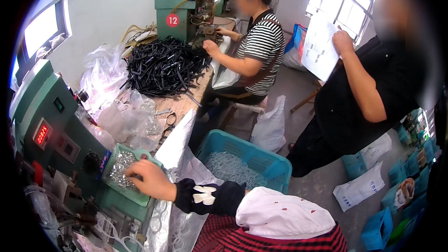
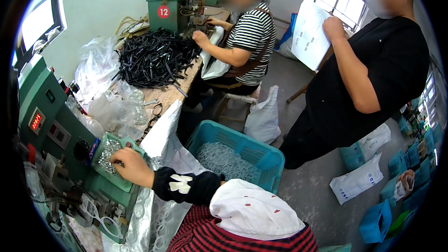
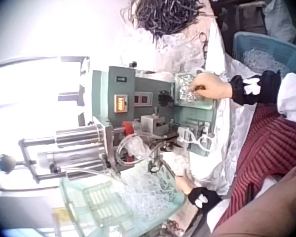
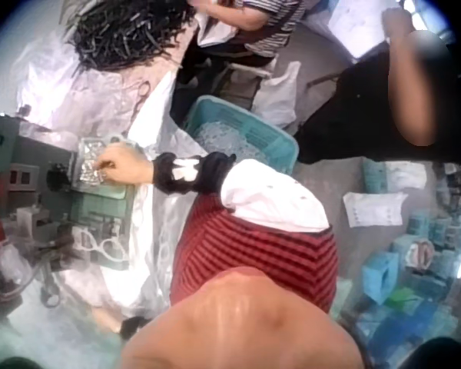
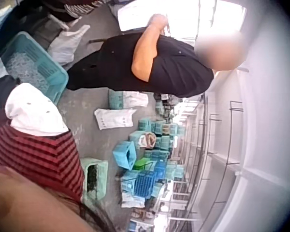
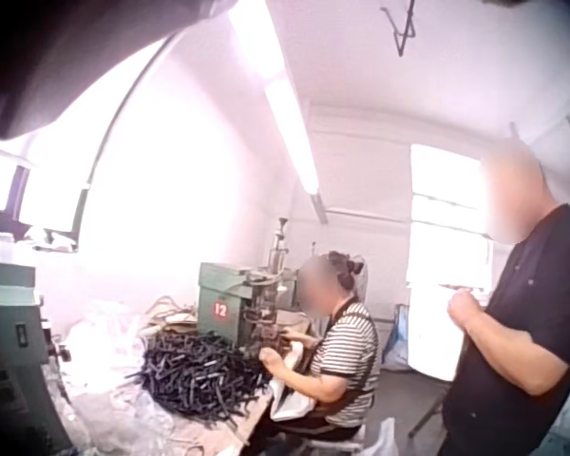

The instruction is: The person repeatedly picks a white plastic loop and a small metal pin, places them into a press machine, and activates the press to join them. The finished cable ties are dropped into a green basket on the left. The cycle continues throughout the clip.

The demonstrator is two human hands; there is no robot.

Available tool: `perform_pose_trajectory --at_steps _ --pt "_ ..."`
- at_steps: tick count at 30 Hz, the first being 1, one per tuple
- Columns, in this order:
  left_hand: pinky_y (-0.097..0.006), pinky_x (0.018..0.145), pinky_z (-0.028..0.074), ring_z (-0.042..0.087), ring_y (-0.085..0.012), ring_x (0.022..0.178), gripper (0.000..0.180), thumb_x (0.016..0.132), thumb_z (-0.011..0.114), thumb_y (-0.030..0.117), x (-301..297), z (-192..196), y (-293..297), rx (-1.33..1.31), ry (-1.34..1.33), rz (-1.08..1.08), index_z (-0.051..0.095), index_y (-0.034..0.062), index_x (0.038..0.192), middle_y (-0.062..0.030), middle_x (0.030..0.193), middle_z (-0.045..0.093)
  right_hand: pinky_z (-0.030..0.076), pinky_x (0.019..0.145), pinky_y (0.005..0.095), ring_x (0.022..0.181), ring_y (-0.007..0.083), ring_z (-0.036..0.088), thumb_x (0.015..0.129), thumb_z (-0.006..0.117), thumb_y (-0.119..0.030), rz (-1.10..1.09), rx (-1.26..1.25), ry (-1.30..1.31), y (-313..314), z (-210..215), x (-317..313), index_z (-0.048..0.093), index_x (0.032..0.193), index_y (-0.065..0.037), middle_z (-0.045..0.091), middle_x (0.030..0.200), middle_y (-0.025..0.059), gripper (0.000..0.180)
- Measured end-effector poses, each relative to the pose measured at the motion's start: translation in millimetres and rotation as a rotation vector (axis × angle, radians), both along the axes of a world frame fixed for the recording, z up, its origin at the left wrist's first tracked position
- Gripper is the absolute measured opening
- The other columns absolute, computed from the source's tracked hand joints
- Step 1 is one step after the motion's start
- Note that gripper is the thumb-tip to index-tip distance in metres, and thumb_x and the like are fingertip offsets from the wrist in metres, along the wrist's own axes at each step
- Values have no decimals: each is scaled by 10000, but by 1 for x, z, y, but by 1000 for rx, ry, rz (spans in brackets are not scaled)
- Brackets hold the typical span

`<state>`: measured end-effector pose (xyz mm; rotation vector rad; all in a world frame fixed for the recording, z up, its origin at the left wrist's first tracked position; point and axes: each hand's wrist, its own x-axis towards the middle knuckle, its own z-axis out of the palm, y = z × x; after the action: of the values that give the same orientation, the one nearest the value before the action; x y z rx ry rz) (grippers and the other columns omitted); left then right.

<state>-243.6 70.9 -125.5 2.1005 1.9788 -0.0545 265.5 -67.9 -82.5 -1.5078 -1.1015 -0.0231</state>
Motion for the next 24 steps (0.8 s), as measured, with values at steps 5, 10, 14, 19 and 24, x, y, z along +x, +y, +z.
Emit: perform_pose_trajectory --at_steps 5,10,14,19,24 --pt "-437 1079 359 551 -232 1221 550 943 612 363 26 32 -27 -153 -42 75 519 82 1407 -181 1333 598 477 824 399 909 309 598 790 692 -82 -59 -11 -32 -23 -10 10 672 912 -62 639 887 91 125" --pt "-462 585 415 522 -337 628 317 730 805 212 -48 -20 3 241 -9 -287 570 -1 736 -179 681 552 490 773 395 830 290 630 756 719 -89 231 35 85 -8 25 -24 714 859 -79 674 838 82 103" --pt "-489 659 496 634 -392 736 154 781 672 174 -5 11 1 263 255 -430 649 22 780 -195 755 636 506 817 356 878 245 660 753 716 -53 478 58 60 23 75 -57 722 922 -61 696 897 87 170" --pt "-379 710 534 669 -292 826 89 852 587 11 51 59 -34 476 -337 -106 625 -8 930 -177 912 668 478 814 258 859 120 609 793 701 0 510 -27 380 48 70 -93 591 1176 27 639 907 44 400" --pt "-308 791 530 627 -170 913 157 984 499 7 134 122 -75 662 -1488 -198 565 27 1125 -95 1020 640 465 805 226 857 78 589 811 701 38 661 -40 697 45 79 -99 553 1241 32 635 886 17 455"
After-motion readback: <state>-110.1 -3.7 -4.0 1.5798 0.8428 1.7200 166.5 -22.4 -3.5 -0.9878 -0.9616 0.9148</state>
